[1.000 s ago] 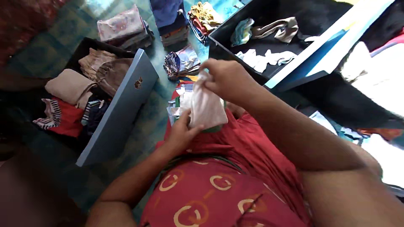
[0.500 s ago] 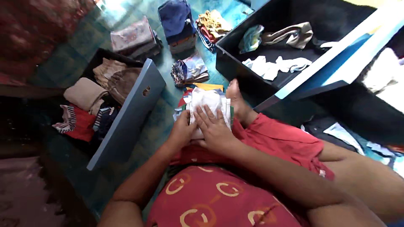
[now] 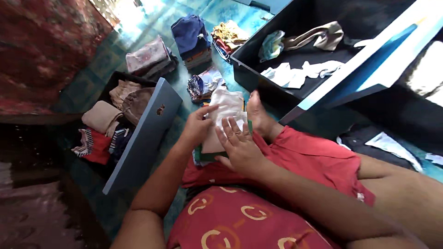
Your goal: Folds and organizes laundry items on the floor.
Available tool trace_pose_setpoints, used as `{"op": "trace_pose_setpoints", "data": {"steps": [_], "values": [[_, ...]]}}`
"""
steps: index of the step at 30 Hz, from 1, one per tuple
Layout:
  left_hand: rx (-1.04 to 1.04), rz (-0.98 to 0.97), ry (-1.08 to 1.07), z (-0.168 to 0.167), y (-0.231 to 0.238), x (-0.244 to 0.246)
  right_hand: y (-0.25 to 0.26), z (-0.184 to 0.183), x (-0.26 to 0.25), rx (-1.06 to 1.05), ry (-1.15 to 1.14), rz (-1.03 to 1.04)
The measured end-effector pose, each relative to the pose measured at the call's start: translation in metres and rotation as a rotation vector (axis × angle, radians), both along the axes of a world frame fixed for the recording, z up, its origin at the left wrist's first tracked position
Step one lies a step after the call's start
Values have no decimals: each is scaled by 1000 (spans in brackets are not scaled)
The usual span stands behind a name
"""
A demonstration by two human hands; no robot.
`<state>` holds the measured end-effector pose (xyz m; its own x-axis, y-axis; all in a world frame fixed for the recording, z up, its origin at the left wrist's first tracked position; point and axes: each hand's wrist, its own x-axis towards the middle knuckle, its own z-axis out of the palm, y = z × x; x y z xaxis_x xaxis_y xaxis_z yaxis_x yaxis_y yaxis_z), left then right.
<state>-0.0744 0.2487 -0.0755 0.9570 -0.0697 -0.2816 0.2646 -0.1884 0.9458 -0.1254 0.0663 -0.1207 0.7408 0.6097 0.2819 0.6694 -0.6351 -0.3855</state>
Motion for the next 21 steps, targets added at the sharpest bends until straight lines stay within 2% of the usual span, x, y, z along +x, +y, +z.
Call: {"op": "trace_pose_setpoints", "data": {"steps": [2,5,10,14,17,19,21], "values": [[63,13,102,-12,5,1,1,-4,7,-98,223,45],[172,13,131,-15,11,1,5,-17,7,-85,171,41],[428,1,67,-2,13,-7,5,-8,11,-62,177,40],[421,57,-106,4,19,-34,10,2,18,-13,212,87],[236,104,-278,9,25,-53,5,26,35,8,418,101],[-60,58,-177,10,24,-65,-3,48,54,64,565,80],[-332,-63,58,6,17,-69,-8,66,73,144,589,35]]}}
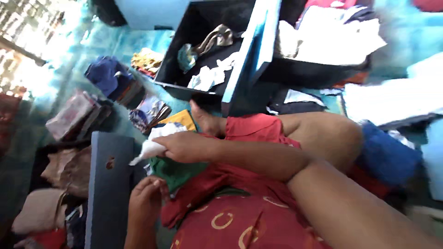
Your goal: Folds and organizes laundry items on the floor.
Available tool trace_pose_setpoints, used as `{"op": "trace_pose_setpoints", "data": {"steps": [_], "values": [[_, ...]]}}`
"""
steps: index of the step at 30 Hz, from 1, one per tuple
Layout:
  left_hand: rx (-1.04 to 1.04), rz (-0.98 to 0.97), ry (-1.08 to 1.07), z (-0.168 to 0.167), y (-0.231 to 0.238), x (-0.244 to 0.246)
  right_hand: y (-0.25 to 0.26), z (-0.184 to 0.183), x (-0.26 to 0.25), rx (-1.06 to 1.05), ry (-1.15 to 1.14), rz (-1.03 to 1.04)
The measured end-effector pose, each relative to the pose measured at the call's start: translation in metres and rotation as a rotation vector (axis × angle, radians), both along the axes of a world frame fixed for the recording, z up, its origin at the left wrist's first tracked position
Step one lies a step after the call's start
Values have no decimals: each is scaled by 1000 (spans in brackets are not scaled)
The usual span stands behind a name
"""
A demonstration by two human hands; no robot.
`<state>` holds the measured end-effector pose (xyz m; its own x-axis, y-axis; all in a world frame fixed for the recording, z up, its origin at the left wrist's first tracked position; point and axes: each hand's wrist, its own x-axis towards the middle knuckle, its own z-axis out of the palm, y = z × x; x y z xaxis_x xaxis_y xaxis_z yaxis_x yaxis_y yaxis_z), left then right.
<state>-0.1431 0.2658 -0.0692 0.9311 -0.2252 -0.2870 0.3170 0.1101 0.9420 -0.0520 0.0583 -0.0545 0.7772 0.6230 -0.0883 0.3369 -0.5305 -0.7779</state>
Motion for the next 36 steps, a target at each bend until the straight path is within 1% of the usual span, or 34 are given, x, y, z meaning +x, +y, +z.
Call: {"op": "trace_pose_setpoints", "data": {"steps": [2,4,5,6,7,8,9,10,11,12,13,14,15,16,18,21,22,24,26,28,30,31,32,33,34,35,36], "values": [[-212,-45,166,-7,-16,8,0,9,7,28,-127,-69],[-481,55,210,-17,-27,24,2,19,-7,24,-308,-113],[-610,110,168,-22,-28,31,0,23,-21,6,-362,-95],[-673,132,84,-25,-28,36,-4,27,-37,-30,-364,-48],[-672,82,-4,-24,-26,42,-9,28,-50,-65,-331,13],[-642,30,-53,-20,-27,44,-16,28,-62,-103,-283,70],[-547,4,-99,-10,-33,41,-22,27,-70,-118,-245,101],[-384,32,-140,2,-45,34,-30,28,-75,-106,-248,93],[-231,49,-154,8,-52,30,-39,28,-79,-67,-312,29],[-82,18,-154,13,-58,31,-48,29,-80,2,-424,-94],[36,-72,-158,18,-64,34,-58,31,-78,60,-540,-231],[107,-202,-162,22,-67,39,-70,33,-74,85,-585,-324],[173,-351,-176,25,-68,45,-83,36,-70,79,-577,-378],[238,-501,-205,31,-70,50,-98,40,-68,78,-504,-384],[277,-774,-277,45,-79,61,-127,43,-67,167,-308,-326],[195,-997,-333,54,-100,75,-156,29,-80,380,-59,-242],[167,-1079,-334,52,-107,81,-161,23,-90,406,1,-251],[140,-1199,-335,44,-122,93,-170,20,-115,469,124,-334],[93,-1268,-372,35,-140,104,-182,17,-139,633,260,-471],[13,-1292,-382,26,-153,119,-195,8,-159,869,330,-628],[-7,-1233,-328,17,-156,137,-213,0,-178,1058,306,-775],[23,-1169,-296,12,-152,148,-223,-2,-188,1097,239,-876],[75,-1085,-270,7,-146,161,-231,1,-199,1077,168,-1032],[131,-989,-252,2,-140,173,-240,10,-208,983,129,-1222],[185,-908,-238,-2,-131,185,-252,27,-216,885,135,-1425],[249,-849,-214,-7,-121,194,-270,38,-228,844,114,-1590],[326,-808,-180,-13,-111,201,-298,35,-247,835,-28,-1693]]}}
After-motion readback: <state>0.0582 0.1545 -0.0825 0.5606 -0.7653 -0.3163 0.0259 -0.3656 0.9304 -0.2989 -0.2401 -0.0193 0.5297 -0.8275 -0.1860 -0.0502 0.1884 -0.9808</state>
